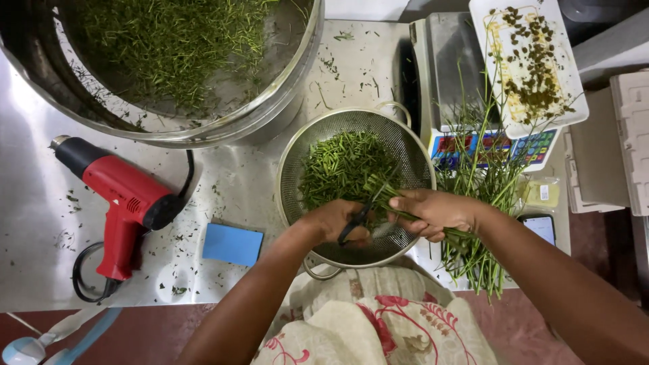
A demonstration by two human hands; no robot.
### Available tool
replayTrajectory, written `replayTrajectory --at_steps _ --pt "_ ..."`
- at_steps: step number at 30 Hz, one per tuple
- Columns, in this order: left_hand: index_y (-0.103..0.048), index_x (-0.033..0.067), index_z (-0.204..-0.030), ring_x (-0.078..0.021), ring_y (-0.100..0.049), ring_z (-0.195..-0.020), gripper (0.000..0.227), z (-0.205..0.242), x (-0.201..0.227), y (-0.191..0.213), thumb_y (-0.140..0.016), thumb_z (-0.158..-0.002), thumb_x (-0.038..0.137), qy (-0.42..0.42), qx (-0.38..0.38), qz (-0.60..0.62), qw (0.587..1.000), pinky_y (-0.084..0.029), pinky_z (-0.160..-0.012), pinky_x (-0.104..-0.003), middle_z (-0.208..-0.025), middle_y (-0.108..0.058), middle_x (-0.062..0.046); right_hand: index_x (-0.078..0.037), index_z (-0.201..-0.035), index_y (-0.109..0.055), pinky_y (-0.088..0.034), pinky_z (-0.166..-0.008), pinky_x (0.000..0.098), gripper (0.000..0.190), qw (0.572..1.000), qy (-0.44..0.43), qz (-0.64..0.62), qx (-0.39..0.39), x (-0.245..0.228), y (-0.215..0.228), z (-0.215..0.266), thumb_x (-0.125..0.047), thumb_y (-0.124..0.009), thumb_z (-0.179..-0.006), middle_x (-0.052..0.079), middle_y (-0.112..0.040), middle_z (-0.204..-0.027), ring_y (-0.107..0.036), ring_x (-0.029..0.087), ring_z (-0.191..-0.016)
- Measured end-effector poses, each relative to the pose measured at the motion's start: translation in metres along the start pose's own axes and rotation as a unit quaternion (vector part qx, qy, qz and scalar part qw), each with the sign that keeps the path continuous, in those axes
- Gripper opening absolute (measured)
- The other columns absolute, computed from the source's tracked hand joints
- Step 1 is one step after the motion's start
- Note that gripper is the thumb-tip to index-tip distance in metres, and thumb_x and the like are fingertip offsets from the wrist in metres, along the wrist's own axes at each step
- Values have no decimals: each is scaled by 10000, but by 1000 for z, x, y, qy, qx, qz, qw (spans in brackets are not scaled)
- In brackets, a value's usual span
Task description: Cutting long green stalks into small pieces using scissors over a metal colander
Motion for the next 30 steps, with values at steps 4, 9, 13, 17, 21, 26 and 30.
replayTrajectory --at_steps 4,9,13,17,21,26,30 --pt "-657 -13 -1006 -298 -743 -610 195 14 18 -11 -724 -849 82 28 -5 85 996 -633 -523 -346 -759 -739 -233 -93 -1234 -517 -341 -225 248 259 1000 -10 17 2 -4 4 -2 -263 -366 -1108 13 -350 -533 -297 82 -295" --pt "-689 -41 -1019 -343 -739 -609 195 16 17 -9 -742 -850 39 20 8 132 991 -650 -518 -412 -769 -727 -282 -90 -1228 -525 -357 -237 264 270 999 -16 29 5 -9 9 -4 -272 -367 -1107 29 -359 -537 -327 98 -298" --pt "-647 -22 -1119 -344 -758 -725 280 15 23 -11 -744 -863 37 15 -20 158 987 -650 -605 -425 -864 -731 -302 -46 -1178 -555 -348 -237 262 281 999 -33 24 9 -2 5 -3 -272 -408 -1095 27 -369 -529 -320 94 -298" --pt "-732 74 -1051 -260 -737 -762 332 5 16 -2 -836 -775 227 17 -9 -7 1000 -615 -630 -371 -838 -752 -168 -56 -1161 -564 -326 -245 255 284 998 -42 57 -4 -10 -1 2 -271 -390 -1095 28 -368 -525 -309 96 -311" --pt "-666 -39 -1009 -332 -743 -652 210 -8 -11 -8 -730 -849 81 43 -6 129 991 -640 -529 -392 -795 -740 -255 -53 -1106 -561 -336 -248 255 283 997 -30 66 6 -13 1 -5 -258 -367 -1100 30 -372 -525 -323 105 -319" --pt "-680 -19 -979 -320 -719 -562 160 -7 -21 -10 -734 -849 56 47 27 151 987 -635 -499 -419 -692 -706 -250 -63 -1089 -554 -337 -238 272 269 997 -23 71 10 -10 12 -15 -253 -364 -1106 42 -368 -533 -322 123 -309" --pt "-675 -9 -1033 -376 -754 -682 221 10 11 -11 -776 -840 31 17 -19 199 980 -650 -575 -465 -814 -727 -312 -73 -1036 -545 -334 -256 271 263 992 -42 114 21 -16 3 -3 -266 -380 -1104 27 -373 -542 -322 120 -337"
Point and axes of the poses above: each hand's wrist, its own z-axis away from the middle knuckle, its own y-axis out of the back of the hand, x = y × z, the point moved 3 cm from there along -z, towards the middle knuckle
